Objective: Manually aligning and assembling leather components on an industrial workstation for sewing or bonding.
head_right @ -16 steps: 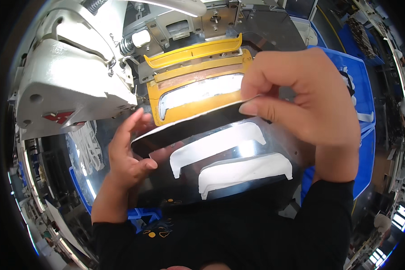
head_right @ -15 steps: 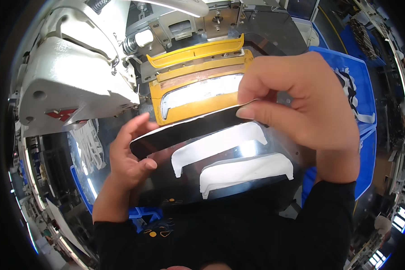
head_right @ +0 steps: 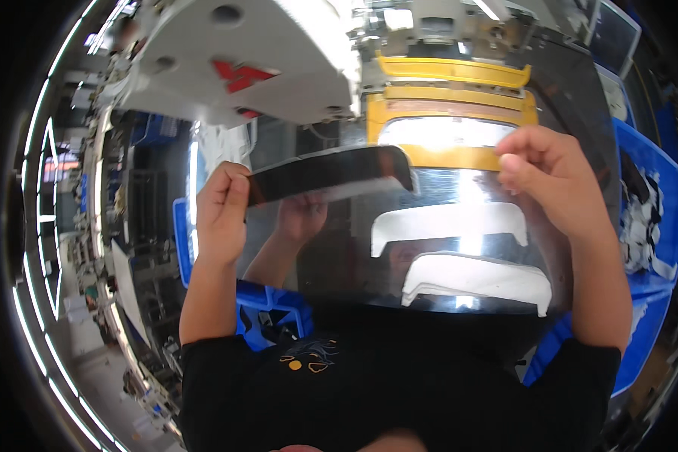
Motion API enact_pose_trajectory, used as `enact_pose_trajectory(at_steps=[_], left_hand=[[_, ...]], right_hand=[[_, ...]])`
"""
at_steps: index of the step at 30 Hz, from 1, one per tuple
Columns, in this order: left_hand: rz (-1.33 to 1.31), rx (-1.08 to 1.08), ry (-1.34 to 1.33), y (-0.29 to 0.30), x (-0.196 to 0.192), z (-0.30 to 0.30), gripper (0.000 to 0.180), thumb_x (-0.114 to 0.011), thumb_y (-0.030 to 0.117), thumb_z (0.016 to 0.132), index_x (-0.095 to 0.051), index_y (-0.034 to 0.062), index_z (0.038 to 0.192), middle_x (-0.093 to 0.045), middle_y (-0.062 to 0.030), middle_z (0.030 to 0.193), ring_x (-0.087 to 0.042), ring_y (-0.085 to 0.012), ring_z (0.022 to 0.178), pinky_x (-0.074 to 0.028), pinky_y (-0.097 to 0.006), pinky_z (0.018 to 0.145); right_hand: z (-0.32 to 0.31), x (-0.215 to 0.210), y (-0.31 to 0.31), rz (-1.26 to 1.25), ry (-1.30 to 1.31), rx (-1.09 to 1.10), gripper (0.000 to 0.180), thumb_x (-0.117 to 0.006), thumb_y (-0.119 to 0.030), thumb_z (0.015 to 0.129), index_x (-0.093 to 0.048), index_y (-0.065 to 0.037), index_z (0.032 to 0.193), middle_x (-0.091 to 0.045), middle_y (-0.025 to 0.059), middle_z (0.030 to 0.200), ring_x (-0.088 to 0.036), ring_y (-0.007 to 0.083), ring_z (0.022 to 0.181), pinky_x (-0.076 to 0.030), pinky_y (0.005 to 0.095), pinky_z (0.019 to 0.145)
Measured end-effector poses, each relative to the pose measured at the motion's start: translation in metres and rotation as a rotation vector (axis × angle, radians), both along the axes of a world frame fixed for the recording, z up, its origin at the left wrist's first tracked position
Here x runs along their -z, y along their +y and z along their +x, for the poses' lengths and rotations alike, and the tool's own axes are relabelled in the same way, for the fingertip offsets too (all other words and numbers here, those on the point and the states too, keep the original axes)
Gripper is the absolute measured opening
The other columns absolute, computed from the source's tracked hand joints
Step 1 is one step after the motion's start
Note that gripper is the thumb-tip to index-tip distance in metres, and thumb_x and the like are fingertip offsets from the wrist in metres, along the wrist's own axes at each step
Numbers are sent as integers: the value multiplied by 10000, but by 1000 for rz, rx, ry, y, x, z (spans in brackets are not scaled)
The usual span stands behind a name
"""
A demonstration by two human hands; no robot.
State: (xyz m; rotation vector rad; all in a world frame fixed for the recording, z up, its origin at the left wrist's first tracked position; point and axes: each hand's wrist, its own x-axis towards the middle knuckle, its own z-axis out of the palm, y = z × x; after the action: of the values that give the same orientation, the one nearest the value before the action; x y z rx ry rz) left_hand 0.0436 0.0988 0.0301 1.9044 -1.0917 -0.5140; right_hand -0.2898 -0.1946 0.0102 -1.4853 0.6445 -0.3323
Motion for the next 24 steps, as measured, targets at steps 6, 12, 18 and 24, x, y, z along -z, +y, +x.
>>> enact_pose_trajectory(at_steps=[6, 12, 18, 24], left_hand=[[-386, -616, 182, 172, 32, 114, 189, -605, 196, 1150, -667, 51, 1048, -618, 11, 839, -529, -80, 733, -425, -270, 672], [250, -1116, -331, 296, 58, 150, 374, -738, 280, 1060, -707, -15, 1287, -740, -105, 1076, -704, -226, 964, -564, -359, 886], [178, -511, -705, 160, 40, 69, 494, -879, 238, 897, -718, 46, 1323, -692, -172, 1258, -666, -343, 1172, -519, -433, 1024], [230, -258, -871, 96, 33, 61, 172, -824, 162, 937, -808, 77, 1086, -738, -118, 956, -697, -346, 1010, -513, -412, 984]], right_hand=[[3, 7, -8, -99, 67, -45, 155, -717, -184, 1024, -739, -37, 1065, -702, 1, 823, -620, 50, 752, -510, 218, 722], [8, 9, -5, -90, 63, -46, 151, -707, -188, 1027, -737, -42, 1047, -694, 0, 804, -614, 48, 731, -511, 223, 705], [10, 10, 0, -92, 73, -52, 137, -706, -169, 1029, -731, -35, 1041, -690, -3, 804, -607, 46, 719, -507, 224, 687], [13, 3, 6, -41, 92, -77, 133, -715, -156, 1034, -726, -23, 1035, -698, -2, 839, -605, 45, 756, -494, 220, 713]])
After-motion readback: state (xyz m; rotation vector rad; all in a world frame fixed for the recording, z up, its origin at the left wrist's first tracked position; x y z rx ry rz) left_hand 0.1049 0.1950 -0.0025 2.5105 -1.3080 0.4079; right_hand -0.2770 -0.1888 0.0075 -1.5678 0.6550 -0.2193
